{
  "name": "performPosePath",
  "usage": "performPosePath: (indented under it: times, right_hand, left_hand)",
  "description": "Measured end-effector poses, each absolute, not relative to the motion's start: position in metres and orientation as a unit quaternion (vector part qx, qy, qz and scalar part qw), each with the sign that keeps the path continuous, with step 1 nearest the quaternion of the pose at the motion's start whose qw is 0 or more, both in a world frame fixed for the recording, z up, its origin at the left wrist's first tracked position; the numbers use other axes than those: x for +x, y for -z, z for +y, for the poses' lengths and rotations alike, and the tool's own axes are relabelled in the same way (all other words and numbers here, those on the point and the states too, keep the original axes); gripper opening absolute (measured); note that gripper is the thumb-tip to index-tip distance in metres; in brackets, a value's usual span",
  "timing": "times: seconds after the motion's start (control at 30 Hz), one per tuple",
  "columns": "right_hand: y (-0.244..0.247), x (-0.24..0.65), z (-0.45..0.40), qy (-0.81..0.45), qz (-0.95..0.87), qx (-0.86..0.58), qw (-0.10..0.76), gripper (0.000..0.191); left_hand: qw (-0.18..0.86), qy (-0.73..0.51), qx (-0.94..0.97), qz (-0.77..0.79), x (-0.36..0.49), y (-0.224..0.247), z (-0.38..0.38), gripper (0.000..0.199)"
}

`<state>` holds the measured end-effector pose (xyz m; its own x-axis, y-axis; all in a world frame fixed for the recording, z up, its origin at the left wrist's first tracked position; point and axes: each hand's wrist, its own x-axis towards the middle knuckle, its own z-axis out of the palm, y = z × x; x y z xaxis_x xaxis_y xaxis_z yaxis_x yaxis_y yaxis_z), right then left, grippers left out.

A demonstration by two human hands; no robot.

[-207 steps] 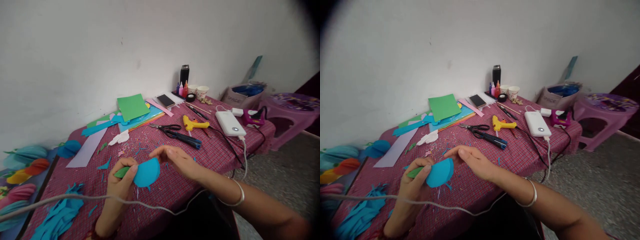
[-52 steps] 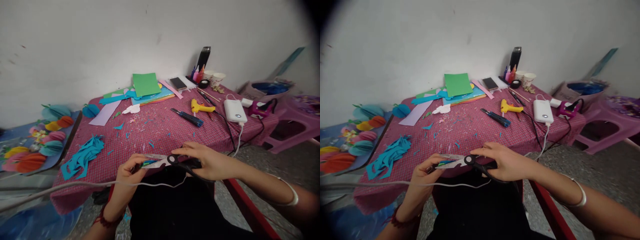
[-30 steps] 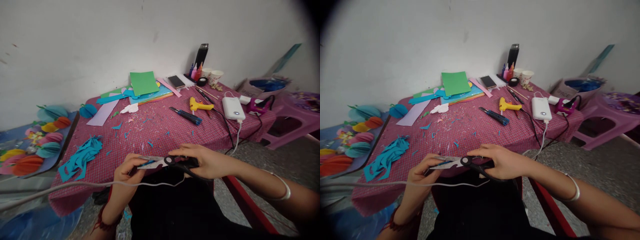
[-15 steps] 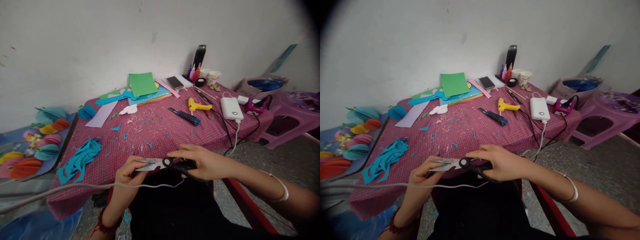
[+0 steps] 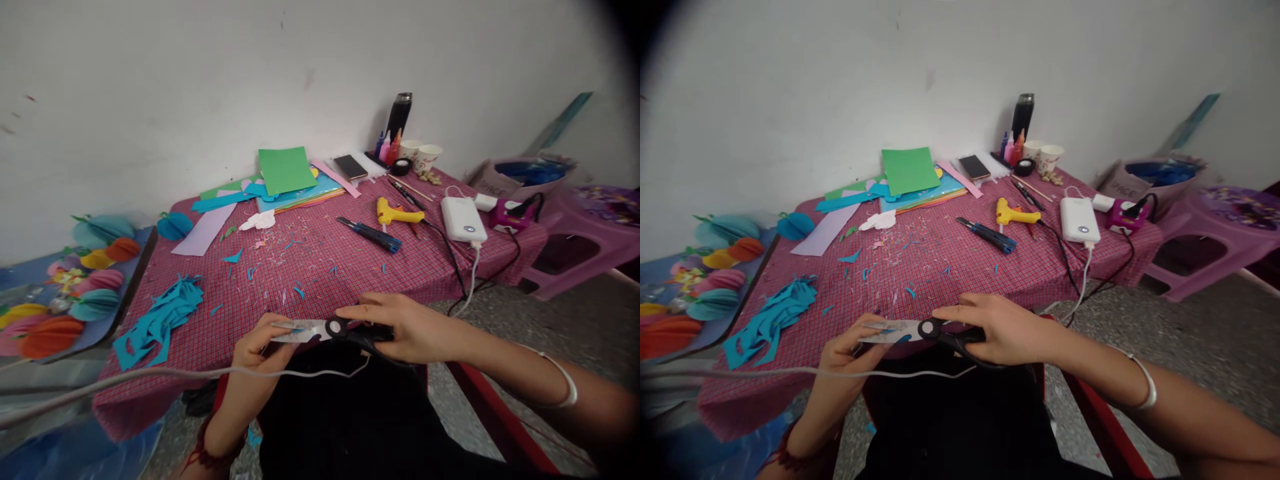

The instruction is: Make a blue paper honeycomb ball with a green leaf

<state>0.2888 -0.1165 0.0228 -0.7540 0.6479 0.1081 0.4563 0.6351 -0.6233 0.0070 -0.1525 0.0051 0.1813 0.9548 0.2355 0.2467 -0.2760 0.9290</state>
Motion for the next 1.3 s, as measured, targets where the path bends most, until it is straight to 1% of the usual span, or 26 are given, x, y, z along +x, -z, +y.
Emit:
performPosePath:
  times: [0.53, 0.67, 0.83, 0.9, 0.97, 1.07, 1.13, 1.2, 1.3]
  right_hand:
    - [-0.017, 0.292, -0.113, -0.311, -0.892, -0.279, 0.174, 0.059]
    - [-0.016, 0.291, -0.114, -0.32, -0.887, -0.273, 0.191, 0.056]
    - [-0.013, 0.287, -0.113, -0.359, -0.87, -0.255, 0.221, 0.052]
    - [-0.011, 0.285, -0.102, -0.356, -0.863, -0.272, 0.233, 0.048]
    - [-0.008, 0.283, -0.084, -0.316, -0.858, -0.328, 0.239, 0.045]
    - [0.0, 0.281, -0.052, -0.197, -0.852, -0.431, 0.224, 0.048]
    - [0.005, 0.279, -0.035, -0.152, -0.849, -0.455, 0.221, 0.047]
    - [0.01, 0.276, -0.025, -0.146, -0.849, -0.452, 0.23, 0.042]
    - [0.015, 0.272, -0.025, -0.151, -0.848, -0.443, 0.25, 0.033]
  left_hand:
    - [0.399, -0.442, 0.663, 0.454, 0.008, -0.007, -0.152, 0.015]
    - [0.399, -0.442, 0.656, 0.464, 0.009, -0.006, -0.152, 0.012]
    - [0.403, -0.436, 0.637, 0.491, 0.009, -0.006, -0.15, 0.007]
    - [0.411, -0.442, 0.621, 0.5, 0.009, -0.004, -0.148, 0.005]
    - [0.444, -0.481, 0.558, 0.51, 0.009, -0.003, -0.146, 0.005]
    - [0.565, -0.559, 0.361, 0.489, 0.006, -0.002, -0.142, 0.017]
    - [0.629, -0.576, 0.25, 0.459, 0.004, -0.003, -0.139, 0.022]
    - [0.653, -0.576, 0.204, 0.447, 0.002, -0.004, -0.136, 0.023]
    - [0.661, -0.569, 0.197, 0.447, 0.002, -0.006, -0.134, 0.022]
